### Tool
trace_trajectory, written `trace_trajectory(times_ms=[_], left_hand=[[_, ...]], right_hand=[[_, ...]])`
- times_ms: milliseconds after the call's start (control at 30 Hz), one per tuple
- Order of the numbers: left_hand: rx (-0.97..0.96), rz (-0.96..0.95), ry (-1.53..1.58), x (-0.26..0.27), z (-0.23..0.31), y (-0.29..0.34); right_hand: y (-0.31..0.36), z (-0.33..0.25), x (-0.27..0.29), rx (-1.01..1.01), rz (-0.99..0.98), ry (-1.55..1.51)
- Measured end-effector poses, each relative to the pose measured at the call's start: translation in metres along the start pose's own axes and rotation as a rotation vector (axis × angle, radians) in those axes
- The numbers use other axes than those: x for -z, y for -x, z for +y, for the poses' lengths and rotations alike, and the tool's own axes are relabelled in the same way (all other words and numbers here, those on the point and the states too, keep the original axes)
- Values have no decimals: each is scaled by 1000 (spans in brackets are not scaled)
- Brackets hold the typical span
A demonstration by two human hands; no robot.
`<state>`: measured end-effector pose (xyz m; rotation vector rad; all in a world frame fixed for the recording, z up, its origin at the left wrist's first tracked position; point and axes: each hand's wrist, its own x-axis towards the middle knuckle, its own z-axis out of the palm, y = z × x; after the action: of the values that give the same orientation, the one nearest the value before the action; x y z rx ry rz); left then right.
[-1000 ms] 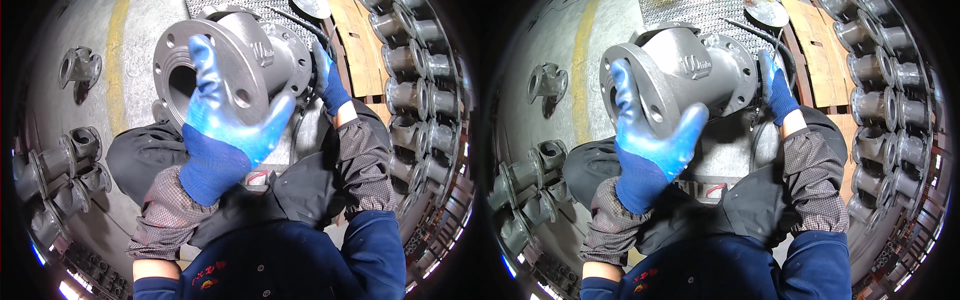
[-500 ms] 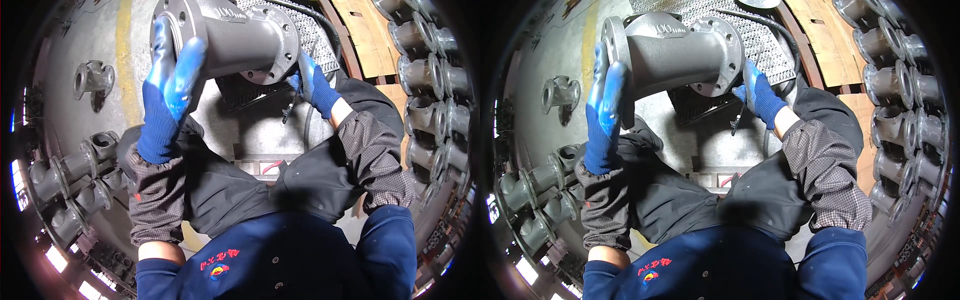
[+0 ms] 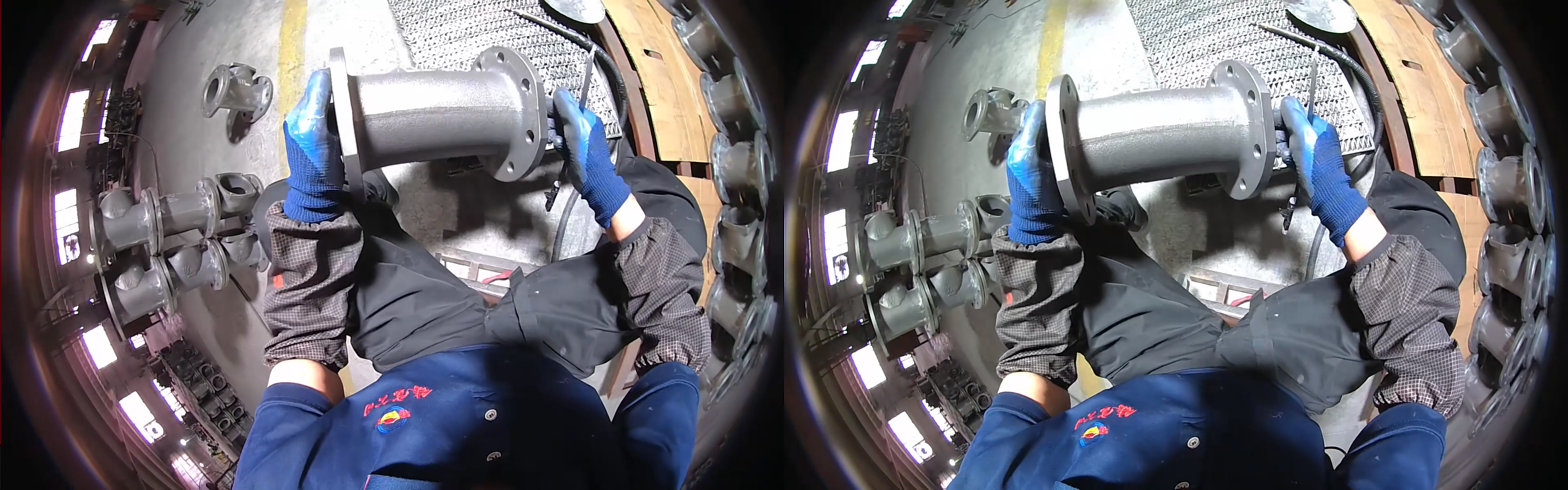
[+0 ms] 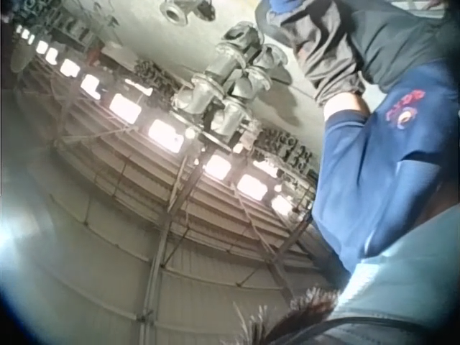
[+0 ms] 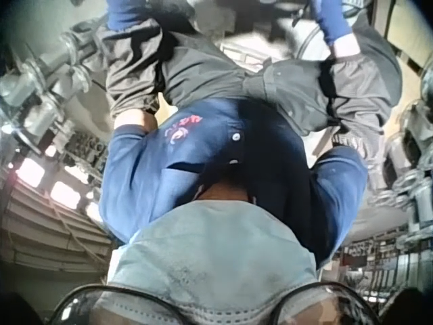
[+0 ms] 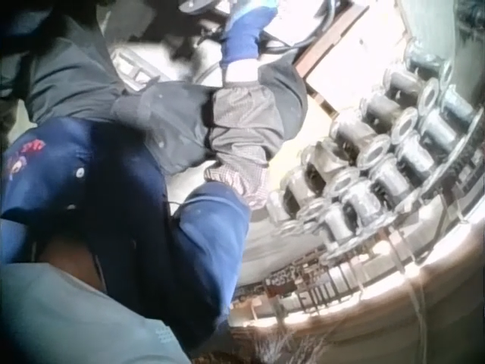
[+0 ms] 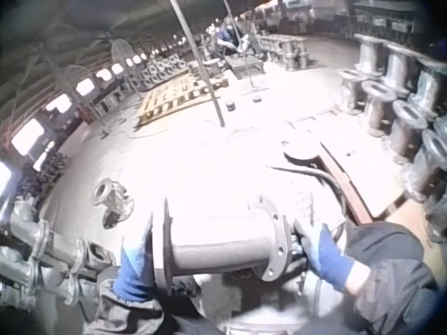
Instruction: The person uses a pneumatic grinding tool to smooth the surfaces and flange edges of cast metal pipe fittings, turning the objects over to reach different sides and then placing them onto a pallet.
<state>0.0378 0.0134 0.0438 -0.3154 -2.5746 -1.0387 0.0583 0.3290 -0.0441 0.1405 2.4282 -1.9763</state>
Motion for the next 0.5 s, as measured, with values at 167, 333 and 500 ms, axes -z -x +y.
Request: trace_trajectory(times_ms=[167, 333, 500], left_hand=[[209, 81, 410, -7, 16, -2], [565, 151, 1106, -3, 20, -10], [615, 72, 1328, -14, 54, -37]], right_hand=[[0, -25, 6, -320, 32, -463], [-6, -11, 13, -314, -36, -473], [5, 37, 17, -520, -11, -438]])
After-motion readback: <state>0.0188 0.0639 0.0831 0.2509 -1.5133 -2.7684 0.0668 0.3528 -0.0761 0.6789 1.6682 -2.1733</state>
